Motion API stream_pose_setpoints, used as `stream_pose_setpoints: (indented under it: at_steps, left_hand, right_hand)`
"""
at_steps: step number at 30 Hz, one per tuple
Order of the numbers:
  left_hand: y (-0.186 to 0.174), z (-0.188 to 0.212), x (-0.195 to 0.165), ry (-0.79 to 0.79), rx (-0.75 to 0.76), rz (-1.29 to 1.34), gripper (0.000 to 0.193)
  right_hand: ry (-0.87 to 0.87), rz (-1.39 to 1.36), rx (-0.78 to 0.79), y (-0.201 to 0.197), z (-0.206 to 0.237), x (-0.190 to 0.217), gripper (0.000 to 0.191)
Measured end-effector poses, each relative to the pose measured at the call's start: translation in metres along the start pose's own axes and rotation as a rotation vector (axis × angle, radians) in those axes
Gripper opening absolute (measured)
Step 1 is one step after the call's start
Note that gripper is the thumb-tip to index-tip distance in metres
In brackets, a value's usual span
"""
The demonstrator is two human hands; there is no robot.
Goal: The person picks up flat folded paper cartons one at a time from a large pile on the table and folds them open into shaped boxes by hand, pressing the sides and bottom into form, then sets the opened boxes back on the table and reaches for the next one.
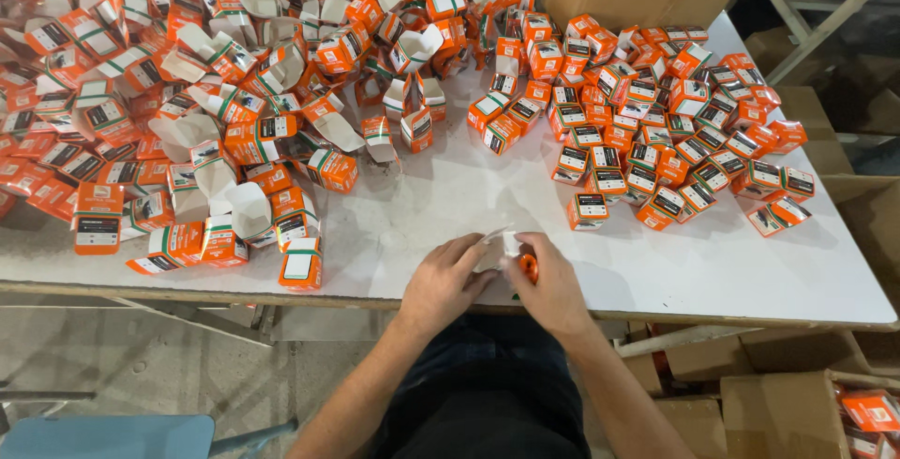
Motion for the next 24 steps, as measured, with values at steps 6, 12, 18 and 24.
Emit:
stream_pose_setpoints:
  at_steps: [6, 12, 18, 24]
  left_hand:
    - [-0.002, -0.001, 0.001, -0.083, 0.008, 0.075, 0.059]
    - [0.003, -0.003, 0.006, -0.168, 0.11, 0.115, 0.068]
    - [0.006, 0.0, 0.01, -0.144, 0.089, 0.105, 0.068]
    - [0.005, 0.001, 0.008, -0.02, 0.02, 0.115, 0.056]
  right_hand:
    - [-0.347, 0.238, 0.035, -0.024, 0.044, -0.004, 0.075]
    - [-0.292, 0.041, -0.156, -0.032, 0.026, 0.0, 0.062]
    - [-0.584, 0.377, 0.098, -0.011, -0.012, 0.045, 0.049]
    - [-0.265, 0.103, 0.152, -0.011, -0.029, 0.026, 0.042]
Point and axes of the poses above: each hand's wrist, its own z-axis away from the middle knuckle, its own y-axis out of the palm, x = y × z, the point moved 4 cm from there along -z, towards the middle knuckle, and after that the axes turned 6 degrees about -x, right-handed, at the moved point
